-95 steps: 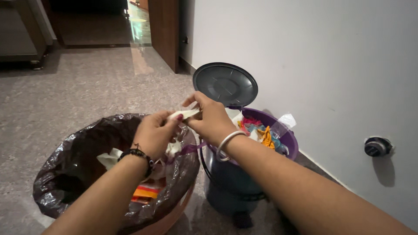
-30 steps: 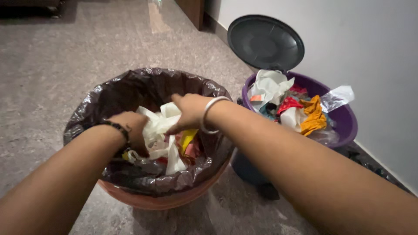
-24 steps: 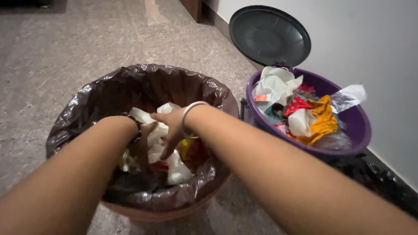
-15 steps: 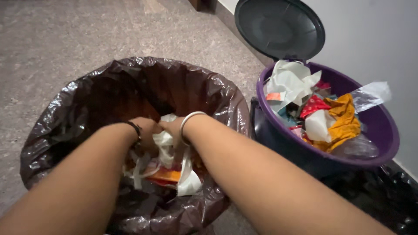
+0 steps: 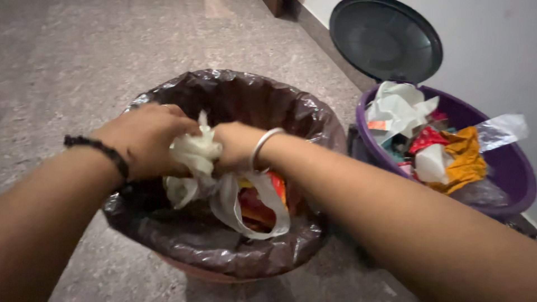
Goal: The person sorts trash by picking up various items from a purple bin and placing them into a larger brown trash bag. Items handled include crumpled paper, plastic wrappers, and fabric pieces. The person handles each item individually and transfers it to the larger bag.
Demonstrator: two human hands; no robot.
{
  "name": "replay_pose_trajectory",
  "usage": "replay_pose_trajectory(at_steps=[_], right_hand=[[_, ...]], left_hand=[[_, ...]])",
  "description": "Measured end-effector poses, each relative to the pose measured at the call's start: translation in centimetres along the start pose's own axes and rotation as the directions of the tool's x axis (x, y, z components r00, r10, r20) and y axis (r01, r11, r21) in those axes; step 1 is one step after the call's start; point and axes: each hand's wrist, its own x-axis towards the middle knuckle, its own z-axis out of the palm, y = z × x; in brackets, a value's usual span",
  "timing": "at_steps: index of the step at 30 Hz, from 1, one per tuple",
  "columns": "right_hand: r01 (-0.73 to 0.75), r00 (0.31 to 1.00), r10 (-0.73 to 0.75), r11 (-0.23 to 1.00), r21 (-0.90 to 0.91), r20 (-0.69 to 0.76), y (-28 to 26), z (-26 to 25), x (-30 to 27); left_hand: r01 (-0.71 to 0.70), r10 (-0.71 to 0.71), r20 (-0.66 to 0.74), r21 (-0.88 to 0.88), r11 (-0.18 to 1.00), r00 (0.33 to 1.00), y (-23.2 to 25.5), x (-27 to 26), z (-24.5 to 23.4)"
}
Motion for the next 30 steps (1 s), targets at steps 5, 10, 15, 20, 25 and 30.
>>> replay_pose_trajectory(at_steps=[5, 10, 15, 20, 25, 30], right_hand=[[0.199, 0.975, -0.176, 0.962, -0.188, 0.133, -0.9, 6.0, 1.0], [0.393, 0.912, -0.327, 0.867, -0.306, 0.246, 0.5, 11.9, 5.5], [0.303, 0.918, -0.193, 0.904, -0.3, 0.346, 2.3, 16.2, 8.8], [0.201, 0.883, -0.047, 0.937, -0.285, 0.468, 3.6, 16.4, 11.2], [0.143, 0.787, 0.082, 0.94, -0.31, 0.612, 2.0, 15.0, 10.5], [0.004, 0.678, 0.217, 0.954, -0.299, 0.702, -1.4, 9.0, 6.8]], left_hand=[[-0.043, 0.037, -0.503, -0.001, 0.999, 0.864, -2.1, -3.2, 2.7], [0.244, -0.456, -0.172, -0.655, 0.715, 0.873, -3.7, -3.5, 3.6], [0.235, -0.498, -0.149, -0.744, 0.626, 0.854, -3.7, -3.5, 4.2], [0.059, -0.408, -0.334, -0.709, 0.703, 0.849, -3.9, -3.7, 4.5], [0.16, -0.446, -0.229, -0.717, 0.678, 0.865, -4.1, -3.5, 4.3], [0.119, -0.437, -0.289, -0.706, 0.698, 0.852, -4.1, -3.4, 4.5]])
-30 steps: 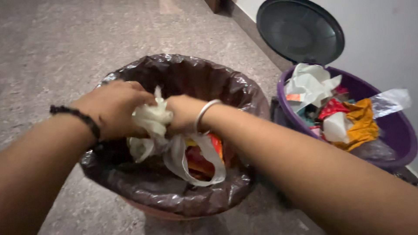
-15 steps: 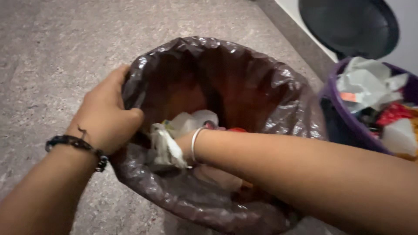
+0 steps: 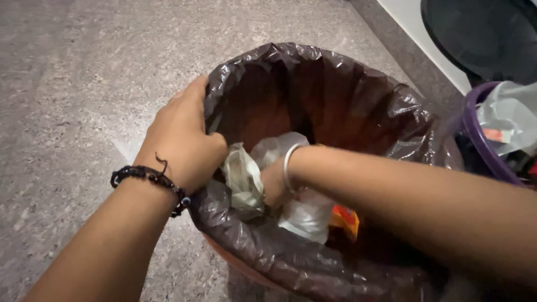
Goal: The person sorts trash by picking up various items from a purple bin and placing them into a larger brown trash bag. Items handled include crumpled paper, plastic wrappers, and fabric pieces. The person handles each item individually and transfers it to the larger bag.
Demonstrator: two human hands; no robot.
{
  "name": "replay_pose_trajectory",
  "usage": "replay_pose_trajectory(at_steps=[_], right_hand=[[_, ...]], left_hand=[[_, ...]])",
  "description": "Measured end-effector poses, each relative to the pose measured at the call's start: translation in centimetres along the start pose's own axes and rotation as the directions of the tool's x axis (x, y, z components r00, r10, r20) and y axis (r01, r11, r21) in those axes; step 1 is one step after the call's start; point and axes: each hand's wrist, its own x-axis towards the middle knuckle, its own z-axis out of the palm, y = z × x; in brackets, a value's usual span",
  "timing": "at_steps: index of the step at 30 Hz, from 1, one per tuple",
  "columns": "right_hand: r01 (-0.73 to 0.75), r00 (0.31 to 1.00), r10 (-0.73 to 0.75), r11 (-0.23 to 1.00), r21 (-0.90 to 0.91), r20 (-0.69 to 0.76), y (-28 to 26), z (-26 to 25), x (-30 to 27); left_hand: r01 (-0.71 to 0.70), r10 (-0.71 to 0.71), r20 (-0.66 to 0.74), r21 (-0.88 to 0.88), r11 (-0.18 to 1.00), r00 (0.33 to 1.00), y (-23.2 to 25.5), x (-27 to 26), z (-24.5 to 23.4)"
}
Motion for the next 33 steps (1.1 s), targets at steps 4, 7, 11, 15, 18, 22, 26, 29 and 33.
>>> replay_pose_trajectory(at_steps=[4, 7, 11, 15, 18, 22, 26, 29, 33], right_hand=[[0.123, 0.935, -0.158, 0.984, -0.128, -0.318, -0.8, -1.2, -7.5], [0.333, 0.797, -0.374, 0.927, -0.172, -0.474, -1.9, -0.4, -9.7], [0.299, 0.916, -0.299, 0.953, -0.041, -0.269, -2.8, 0.4, -6.4], [0.146, 0.949, -0.158, 0.987, -0.062, -0.272, -0.5, 0.1, -0.6], [0.1, 0.978, -0.113, 0.992, -0.082, -0.175, 1.1, 1.6, 3.2], [0.113, 0.989, -0.126, 0.982, -0.155, -0.077, 1.2, 2.8, 4.9], [0.172, 0.97, -0.192, 0.976, -0.137, -0.147, 0.2, 0.4, 1.3], [0.287, 0.919, -0.285, 0.957, -0.034, -0.274, 0.4, -2.1, -4.1], [0.422, 0.826, -0.401, 0.906, -0.036, -0.397, 0.8, -2.5, -10.0]], left_hand=[[-0.032, 0.032, -0.037, 0.014, 0.999, 0.999, -0.6, 0.2, 0.3], [-0.033, 0.033, -0.041, 0.009, 0.999, 0.999, -1.2, 0.4, 0.7], [-0.1, 0.1, -0.078, 0.007, 0.995, 0.992, -1.6, 0.4, 0.9], [-0.04, 0.039, -0.066, -0.009, 0.999, 0.997, -1.2, 0.2, 0.8], [-0.009, 0.008, -0.038, -0.025, 1.0, 0.999, -0.8, 0.0, 0.6], [-0.029, 0.027, -0.051, -0.042, 0.999, 0.998, -0.7, 0.0, 0.5], [-0.007, 0.007, -0.05, -0.013, 1.0, 0.999, -0.6, 0.2, 0.5], [-0.01, 0.009, -0.045, -0.026, 1.0, 0.999, -0.8, 0.2, 0.5], [-0.007, 0.007, -0.049, -0.019, 1.0, 0.999, -1.2, 0.3, 0.8]])
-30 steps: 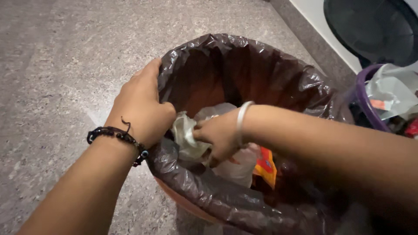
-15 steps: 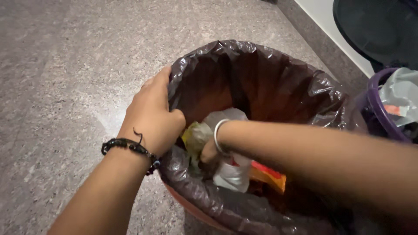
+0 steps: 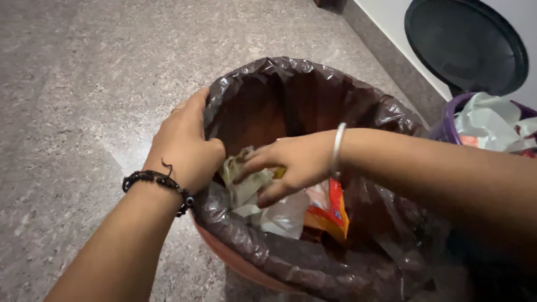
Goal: The person sorts trash by picking up various items from a purple bin and placing them into a larger brown trash bag. Items handled include crumpled paper, plastic wrappers, and fabric pieces. The person handles each item individually and transfers it to the larger bag.
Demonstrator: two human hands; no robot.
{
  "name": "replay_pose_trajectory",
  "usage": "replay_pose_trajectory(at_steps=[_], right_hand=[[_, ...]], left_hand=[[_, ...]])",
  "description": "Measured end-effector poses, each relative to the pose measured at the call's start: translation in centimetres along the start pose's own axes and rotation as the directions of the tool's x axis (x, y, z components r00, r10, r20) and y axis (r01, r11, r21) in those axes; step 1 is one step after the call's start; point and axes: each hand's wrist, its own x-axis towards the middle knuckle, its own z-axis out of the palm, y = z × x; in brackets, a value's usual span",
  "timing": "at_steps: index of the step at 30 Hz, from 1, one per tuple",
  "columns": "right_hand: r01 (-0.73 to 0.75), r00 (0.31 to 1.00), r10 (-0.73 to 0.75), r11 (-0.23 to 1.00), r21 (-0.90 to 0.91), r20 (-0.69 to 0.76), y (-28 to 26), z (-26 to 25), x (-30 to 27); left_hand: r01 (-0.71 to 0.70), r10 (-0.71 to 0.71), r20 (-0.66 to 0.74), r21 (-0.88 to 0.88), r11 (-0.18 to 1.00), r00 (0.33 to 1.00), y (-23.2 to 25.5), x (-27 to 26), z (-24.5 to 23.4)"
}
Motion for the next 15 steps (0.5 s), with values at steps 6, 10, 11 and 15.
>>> replay_pose_trajectory(at_steps=[6, 10, 11, 15], right_hand=[[-0.364, 0.743, 0.463, 0.886, -0.288, 0.483, 0.2, 5.6, 1.3], [-0.331, 0.715, 0.428, 0.904, -0.272, 0.552, 2.8, 9.0, 4.7], [-0.317, 0.735, 0.414, 0.91, -0.269, 0.537, 3.3, 9.4, 5.3], [-0.276, 0.804, 0.369, 0.926, -0.258, 0.465, 3.0, 9.4, 6.3]], left_hand=[[-0.062, 0.062, -0.034, 0.0, 0.998, 0.998, -0.5, 0.2, 0.3], [-0.029, 0.029, -0.025, 0.004, 1.0, 0.999, -0.5, 0.1, 0.3], [-0.014, 0.014, -0.023, -0.005, 1.0, 1.0, -0.5, 0.0, 0.3], [-0.006, 0.005, -0.028, -0.026, 1.0, 1.0, -0.4, -0.1, 0.2]])
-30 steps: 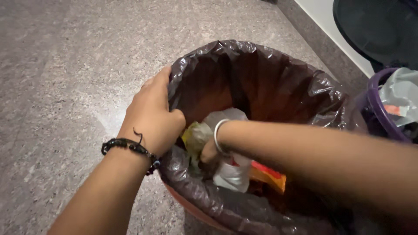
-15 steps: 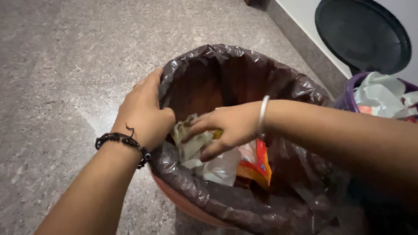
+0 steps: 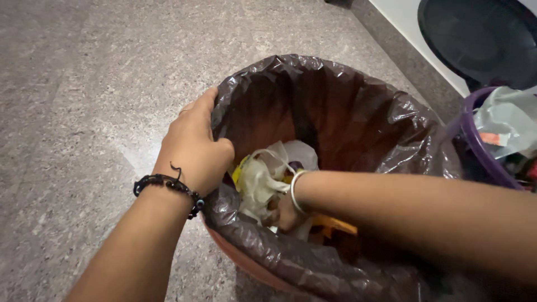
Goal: The person sorts trash by picking up various items from a purple bin and placing them into a larger brown trash bag. Items handled include crumpled paper, plastic wrappers, and fabric pieces. The person handles each item individually and transfers it to the larger bag.
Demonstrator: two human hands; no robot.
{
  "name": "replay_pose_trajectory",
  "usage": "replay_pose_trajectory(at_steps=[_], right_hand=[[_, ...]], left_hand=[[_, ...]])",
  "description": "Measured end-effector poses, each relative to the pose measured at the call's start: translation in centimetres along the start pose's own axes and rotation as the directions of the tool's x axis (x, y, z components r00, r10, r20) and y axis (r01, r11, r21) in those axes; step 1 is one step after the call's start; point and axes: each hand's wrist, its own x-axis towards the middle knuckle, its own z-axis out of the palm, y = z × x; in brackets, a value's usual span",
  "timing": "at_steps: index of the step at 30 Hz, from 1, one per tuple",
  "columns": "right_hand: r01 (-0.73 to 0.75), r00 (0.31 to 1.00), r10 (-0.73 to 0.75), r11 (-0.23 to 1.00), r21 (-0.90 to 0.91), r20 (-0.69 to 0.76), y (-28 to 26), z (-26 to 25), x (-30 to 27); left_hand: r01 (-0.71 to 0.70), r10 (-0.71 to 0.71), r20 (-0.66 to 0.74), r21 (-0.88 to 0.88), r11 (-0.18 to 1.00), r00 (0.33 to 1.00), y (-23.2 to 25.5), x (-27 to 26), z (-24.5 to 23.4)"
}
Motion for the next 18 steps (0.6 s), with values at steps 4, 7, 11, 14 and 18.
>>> replay_pose_trajectory(at_steps=[4, 7, 11, 14, 18], right_hand=[[0.041, 0.999, -0.038, 0.994, 0.098, -0.03, 0.2, -2.3, -4.9], [0.054, 0.993, -0.021, 0.96, 0.275, -0.119, 0.2, -3.0, -10.0], [0.161, 0.945, -0.031, 0.911, 0.379, -0.326, 0.4, -2.1, -15.5], [0.198, 0.886, 0.007, 0.897, 0.394, -0.463, 0.1, -0.8, -17.9], [0.243, 0.815, 0.007, 0.904, 0.352, -0.579, -0.6, 1.0, -20.4]], left_hand=[[-0.055, 0.056, -0.017, 0.015, 0.998, 0.998, 0.0, 0.1, 0.0], [0.025, -0.026, 0.024, 0.042, 0.999, 0.999, 0.0, 0.2, -0.1], [-0.038, 0.038, -0.01, 0.026, 0.999, 0.999, 0.2, 0.1, -0.1], [-0.014, 0.014, 0.002, 0.019, 1.0, 1.0, 0.3, 0.0, -0.2], [0.008, -0.007, -0.019, 0.047, 0.999, 1.0, 0.8, -0.4, -0.3]])
